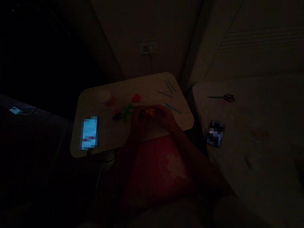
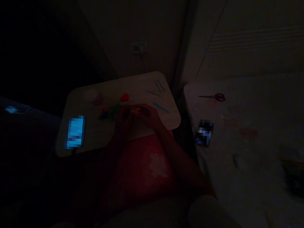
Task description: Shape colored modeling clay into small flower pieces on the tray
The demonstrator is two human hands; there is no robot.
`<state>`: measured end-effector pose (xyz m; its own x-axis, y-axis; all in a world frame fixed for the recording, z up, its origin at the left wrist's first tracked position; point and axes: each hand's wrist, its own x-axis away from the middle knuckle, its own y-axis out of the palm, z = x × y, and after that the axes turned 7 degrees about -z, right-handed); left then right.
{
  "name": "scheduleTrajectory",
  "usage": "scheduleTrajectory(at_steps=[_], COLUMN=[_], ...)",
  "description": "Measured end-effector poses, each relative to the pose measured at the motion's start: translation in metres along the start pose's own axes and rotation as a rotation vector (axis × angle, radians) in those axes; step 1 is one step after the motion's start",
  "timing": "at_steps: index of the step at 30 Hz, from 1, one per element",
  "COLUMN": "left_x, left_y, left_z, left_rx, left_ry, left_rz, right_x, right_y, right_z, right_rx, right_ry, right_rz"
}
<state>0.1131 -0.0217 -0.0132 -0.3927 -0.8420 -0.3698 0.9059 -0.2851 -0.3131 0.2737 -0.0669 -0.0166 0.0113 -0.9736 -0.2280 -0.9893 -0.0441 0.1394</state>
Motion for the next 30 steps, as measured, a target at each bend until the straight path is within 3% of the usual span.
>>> scheduleTrajectory(at_steps=[3, 9, 14, 18, 23, 30], left_x=[0.001, -0.001, -0.001, -0.001, 0.0, 0.003], left_y=[0.002, 0.002, 0.002, 0.0, -0.003, 0.001], left_z=[-0.004, -0.004, -0.003, -0.005, -0.006, 0.007], left_rx=[0.043, 0.015, -0.024, -0.002, 0.051, 0.068], left_ry=[-0.056, -0.03, -0.059, -0.1, -0.12, -0.088], left_rz=[0.0, -0.092, -0.031, 0.022, 0.007, -0.089], right_x=[-0.001, -0.002, -0.002, -0.002, 0.0, 0.003], right_y=[0.002, 0.004, 0.005, 0.006, 0.009, 0.008], right_z=[0.001, 0.004, 0.005, 0.0, -0.009, -0.012], right_rx=[0.012, 0.032, 0.18, 0.35, 0.528, 0.506], right_ry=[0.006, -0.029, -0.019, -0.011, -0.009, 0.001], right_rz=[0.035, 0.105, 0.171, 0.112, 0.027, -0.076])
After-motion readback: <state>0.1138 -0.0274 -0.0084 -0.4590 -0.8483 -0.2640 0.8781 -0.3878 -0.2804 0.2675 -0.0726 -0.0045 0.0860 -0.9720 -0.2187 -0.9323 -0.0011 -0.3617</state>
